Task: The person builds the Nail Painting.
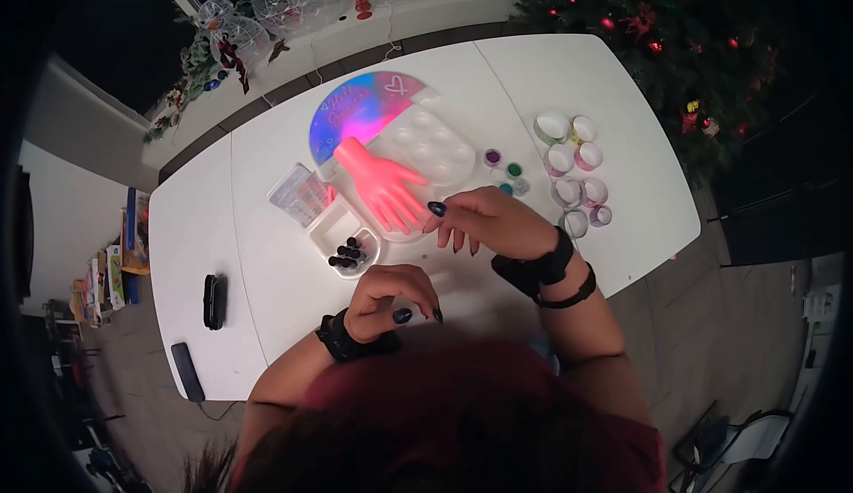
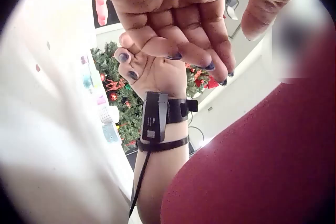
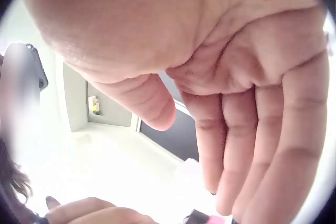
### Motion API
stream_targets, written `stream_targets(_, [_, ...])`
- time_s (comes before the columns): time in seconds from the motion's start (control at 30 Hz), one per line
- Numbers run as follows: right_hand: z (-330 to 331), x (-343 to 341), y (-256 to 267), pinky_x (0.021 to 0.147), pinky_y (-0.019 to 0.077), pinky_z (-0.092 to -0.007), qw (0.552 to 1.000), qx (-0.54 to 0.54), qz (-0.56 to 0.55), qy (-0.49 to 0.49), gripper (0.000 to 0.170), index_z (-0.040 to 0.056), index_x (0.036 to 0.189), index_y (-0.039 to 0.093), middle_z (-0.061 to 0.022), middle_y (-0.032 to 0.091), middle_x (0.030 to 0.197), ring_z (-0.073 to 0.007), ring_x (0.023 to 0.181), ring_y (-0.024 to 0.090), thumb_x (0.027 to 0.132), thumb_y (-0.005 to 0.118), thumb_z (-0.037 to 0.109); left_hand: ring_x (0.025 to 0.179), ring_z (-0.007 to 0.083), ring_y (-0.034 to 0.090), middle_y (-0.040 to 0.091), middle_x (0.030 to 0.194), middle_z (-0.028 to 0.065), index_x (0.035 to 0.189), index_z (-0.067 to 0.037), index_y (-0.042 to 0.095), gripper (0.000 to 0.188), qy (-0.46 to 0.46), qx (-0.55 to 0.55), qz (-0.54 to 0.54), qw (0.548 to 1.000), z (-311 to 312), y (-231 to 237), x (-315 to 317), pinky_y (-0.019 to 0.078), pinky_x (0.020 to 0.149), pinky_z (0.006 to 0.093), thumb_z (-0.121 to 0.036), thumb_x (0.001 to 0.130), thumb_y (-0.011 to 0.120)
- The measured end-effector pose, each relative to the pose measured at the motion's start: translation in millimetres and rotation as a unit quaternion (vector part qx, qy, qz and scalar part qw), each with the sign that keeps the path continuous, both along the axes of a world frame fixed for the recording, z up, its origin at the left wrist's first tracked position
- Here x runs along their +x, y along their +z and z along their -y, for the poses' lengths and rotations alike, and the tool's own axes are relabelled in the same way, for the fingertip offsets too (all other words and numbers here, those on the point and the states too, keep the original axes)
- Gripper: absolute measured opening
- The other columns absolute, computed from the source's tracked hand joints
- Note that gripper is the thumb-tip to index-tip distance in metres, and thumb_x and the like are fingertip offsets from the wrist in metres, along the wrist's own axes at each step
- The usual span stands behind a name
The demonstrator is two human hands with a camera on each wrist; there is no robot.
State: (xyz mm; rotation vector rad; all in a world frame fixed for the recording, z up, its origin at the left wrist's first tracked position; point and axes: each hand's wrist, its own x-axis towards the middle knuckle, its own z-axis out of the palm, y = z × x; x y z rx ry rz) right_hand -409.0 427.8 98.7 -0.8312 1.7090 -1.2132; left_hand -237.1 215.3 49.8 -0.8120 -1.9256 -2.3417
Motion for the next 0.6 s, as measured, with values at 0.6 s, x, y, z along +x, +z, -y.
stream_targets(0.6, [49,49,-78,0.090,0.0508,-0.0316,0.972,-0.122,0.157,0.124,0.034,-0.0010,0.125,0.066,-0.0078,0.069,0.120,-0.0109,0.104,0.061,0.116,0.051,0.028,0.102,0.0278,0.073,0.080,0.105,0.0120,0.107,-0.002,0.081,0.031,-0.081,0.047,0.040,0.995,-12,-9,2,0.0532,0.096,0.0410,-0.027,0.097,0.066])
